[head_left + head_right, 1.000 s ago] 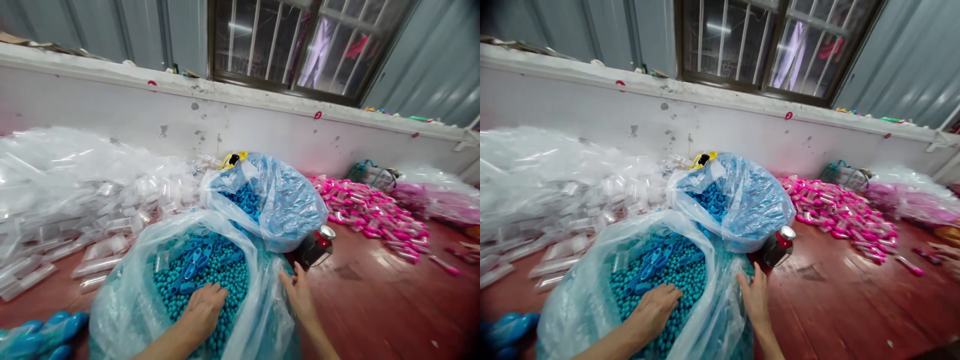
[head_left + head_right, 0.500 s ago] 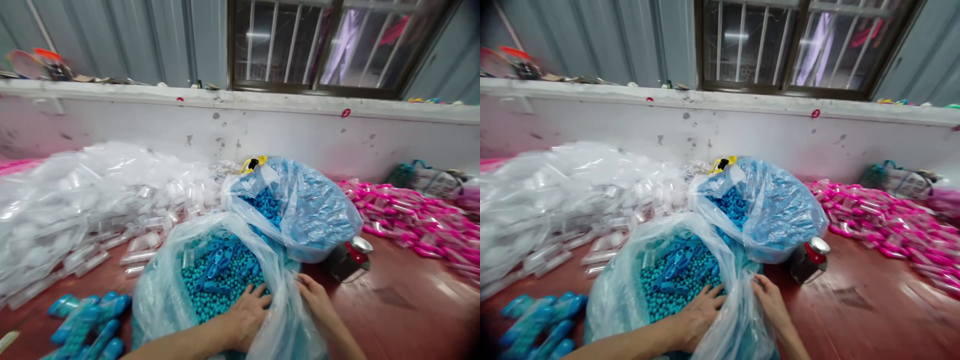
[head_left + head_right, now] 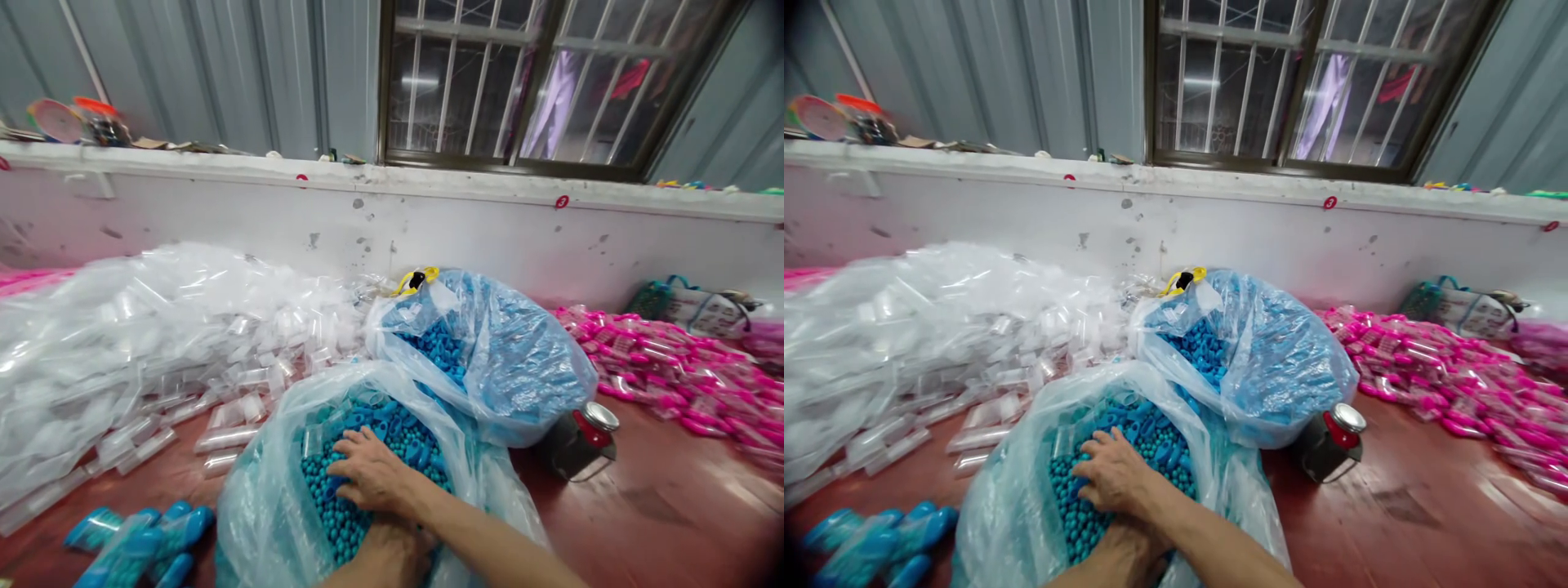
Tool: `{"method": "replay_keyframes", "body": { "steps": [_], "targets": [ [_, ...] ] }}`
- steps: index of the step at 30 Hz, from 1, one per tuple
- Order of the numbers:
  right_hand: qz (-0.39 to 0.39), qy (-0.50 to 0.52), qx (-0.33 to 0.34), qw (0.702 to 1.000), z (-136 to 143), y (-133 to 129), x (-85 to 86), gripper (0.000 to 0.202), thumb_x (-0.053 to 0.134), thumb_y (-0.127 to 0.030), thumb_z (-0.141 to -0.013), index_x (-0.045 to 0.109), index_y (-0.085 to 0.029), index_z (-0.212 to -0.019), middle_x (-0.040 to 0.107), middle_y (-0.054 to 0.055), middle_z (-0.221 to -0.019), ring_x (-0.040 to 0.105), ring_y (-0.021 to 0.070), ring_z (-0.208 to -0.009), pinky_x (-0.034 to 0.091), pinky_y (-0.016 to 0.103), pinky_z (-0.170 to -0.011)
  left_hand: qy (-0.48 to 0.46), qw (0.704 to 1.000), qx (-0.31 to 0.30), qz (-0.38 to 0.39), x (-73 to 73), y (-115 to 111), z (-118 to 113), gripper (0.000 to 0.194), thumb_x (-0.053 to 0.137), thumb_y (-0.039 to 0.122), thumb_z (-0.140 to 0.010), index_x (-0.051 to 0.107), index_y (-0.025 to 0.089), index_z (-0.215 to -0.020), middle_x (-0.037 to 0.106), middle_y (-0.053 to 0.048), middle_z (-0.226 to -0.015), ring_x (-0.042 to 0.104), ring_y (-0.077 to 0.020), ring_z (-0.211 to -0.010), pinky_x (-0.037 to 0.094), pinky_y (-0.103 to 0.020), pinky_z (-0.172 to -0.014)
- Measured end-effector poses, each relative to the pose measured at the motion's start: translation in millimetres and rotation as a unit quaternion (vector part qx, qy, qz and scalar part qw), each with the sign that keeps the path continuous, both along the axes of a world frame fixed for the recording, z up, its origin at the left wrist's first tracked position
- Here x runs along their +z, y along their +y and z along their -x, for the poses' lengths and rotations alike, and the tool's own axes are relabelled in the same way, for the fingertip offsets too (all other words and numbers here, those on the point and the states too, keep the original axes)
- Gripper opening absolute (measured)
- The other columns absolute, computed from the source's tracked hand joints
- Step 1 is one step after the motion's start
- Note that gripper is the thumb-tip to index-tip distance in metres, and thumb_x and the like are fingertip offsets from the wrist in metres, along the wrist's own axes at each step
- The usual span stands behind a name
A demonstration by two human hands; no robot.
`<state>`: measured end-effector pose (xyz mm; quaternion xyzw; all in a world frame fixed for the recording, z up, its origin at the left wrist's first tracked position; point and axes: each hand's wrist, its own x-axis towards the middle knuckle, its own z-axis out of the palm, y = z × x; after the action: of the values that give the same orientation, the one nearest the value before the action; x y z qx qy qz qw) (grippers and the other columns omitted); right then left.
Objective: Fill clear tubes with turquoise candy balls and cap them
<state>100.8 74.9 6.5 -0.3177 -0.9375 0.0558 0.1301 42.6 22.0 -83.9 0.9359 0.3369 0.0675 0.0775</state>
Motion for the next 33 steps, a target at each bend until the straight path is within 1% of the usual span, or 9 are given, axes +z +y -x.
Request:
{"method": "replay_keyframes", "body": {
  "steps": [3,8,12,16,20,24,27,30,33],
  "targets": [
    [-0.009,-0.077,-0.008,0.997,0,15,-6.9,0.023,0.055,-0.039,-0.077,0.059,-0.022,-0.091,0.058,0.003,-0.1,0.043,0.0229,-0.105,0.033,0.046,-0.09,0.029,0.997,-0.026,0.064,9.6,2,0,0.027,0.045,0.039,-0.08,0.058,0.03,-0.101,0.049,-0.003,-0.123,0.043,-0.0268,-0.109,0.031,-0.043,-0.095],
    [-0.001,-0.131,-0.089,0.987,-62,2,-5.8,0.015,0.051,-0.03,-0.079,0.056,-0.019,-0.088,0.056,0.004,-0.097,0.045,0.0201,-0.101,0.035,0.037,-0.088,0.014,0.993,-0.018,0.114,24.1,-1,-1,0.024,0.047,0.04,-0.079,0.061,0.027,-0.093,0.054,-0.005,-0.111,0.041,-0.0295,-0.11,0.033,-0.052,-0.089],
    [0.006,-0.165,-0.188,0.968,-98,-18,-3.3,0.016,0.047,-0.016,-0.078,0.056,-0.018,-0.091,0.053,0.006,-0.107,0.045,0.02,-0.103,0.038,0.031,-0.083,0.012,0.994,0.015,0.109,23.2,-7,1,0.022,0.043,0.033,-0.082,0.059,0.025,-0.094,0.053,-0.006,-0.11,0.037,-0.0288,-0.112,0.028,-0.054,-0.092],
    [-0.014,-0.242,-0.273,0.931,-96,-32,-4.2,0.023,0.042,-0.008,-0.078,0.059,-0.015,-0.091,0.056,0.014,-0.104,0.05,0.0263,-0.097,0.041,0.036,-0.073,0.032,0.994,0.062,0.08,18.6,-9,12,0.03,0.033,0.022,-0.085,0.049,0.022,-0.11,0.045,-0.009,-0.122,0.028,-0.031,-0.121,0.022,-0.058,-0.095],
    [-0.017,-0.322,-0.272,0.906,-83,-35,-7.0,0.026,0.039,-0.002,-0.077,0.063,-0.007,-0.085,0.062,0.018,-0.082,0.056,0.028,-0.08,0.04,0.04,-0.069,0.058,0.993,0.075,0.071,24.6,-2,21,0.035,0.03,0.023,-0.086,0.043,0.017,-0.118,0.044,-0.012,-0.124,0.028,-0.0313,-0.121,0.018,-0.058,-0.098],
    [-0.013,-0.343,-0.238,0.909,-82,-28,-12.8,0.023,0.047,-0.004,-0.074,0.063,-0.005,-0.09,0.063,0.018,-0.081,0.057,0.0291,-0.079,0.04,0.042,-0.073,0.023,0.998,0.016,0.055,33.8,9,14,0.039,0.037,0.033,-0.084,0.039,0.019,-0.12,0.045,-0.01,-0.123,0.032,-0.0288,-0.119,0.018,-0.055,-0.1],
    [-0.03,-0.337,-0.244,0.909,-88,-23,-17.2,0.032,0.046,-0.004,-0.073,0.059,-0.006,-0.102,0.062,0.02,-0.088,0.056,0.0307,-0.084,0.042,0.041,-0.068,0.019,0.998,0.038,0.055,36.1,19,2,0.037,0.042,0.035,-0.08,0.043,0.02,-0.114,0.048,-0.01,-0.118,0.038,-0.029,-0.113,0.02,-0.058,-0.097],
    [-0.071,-0.314,-0.267,0.908,-94,-23,-20.5,0.035,0.039,-0.002,-0.076,0.057,-0.008,-0.105,0.06,0.022,-0.094,0.056,0.0307,-0.087,0.042,0.042,-0.072,0.022,0.996,0.071,0.048,41.5,27,-8,0.04,0.045,0.028,-0.076,0.044,0.016,-0.114,0.047,-0.013,-0.118,0.039,-0.0327,-0.111,0.027,-0.058,-0.092],
    [-0.078,-0.281,-0.295,0.91,-94,-29,-18.0,0.036,0.035,-0.002,-0.078,0.058,-0.012,-0.103,0.06,0.021,-0.097,0.058,0.0291,-0.083,0.042,0.043,-0.072,0.015,0.995,0.08,0.056,57.1,29,-6,0.039,0.044,0.018,-0.072,0.047,0.02,-0.111,0.051,-0.011,-0.112,0.048,-0.0296,-0.101,0.04,-0.048,-0.082]
  ]
}}
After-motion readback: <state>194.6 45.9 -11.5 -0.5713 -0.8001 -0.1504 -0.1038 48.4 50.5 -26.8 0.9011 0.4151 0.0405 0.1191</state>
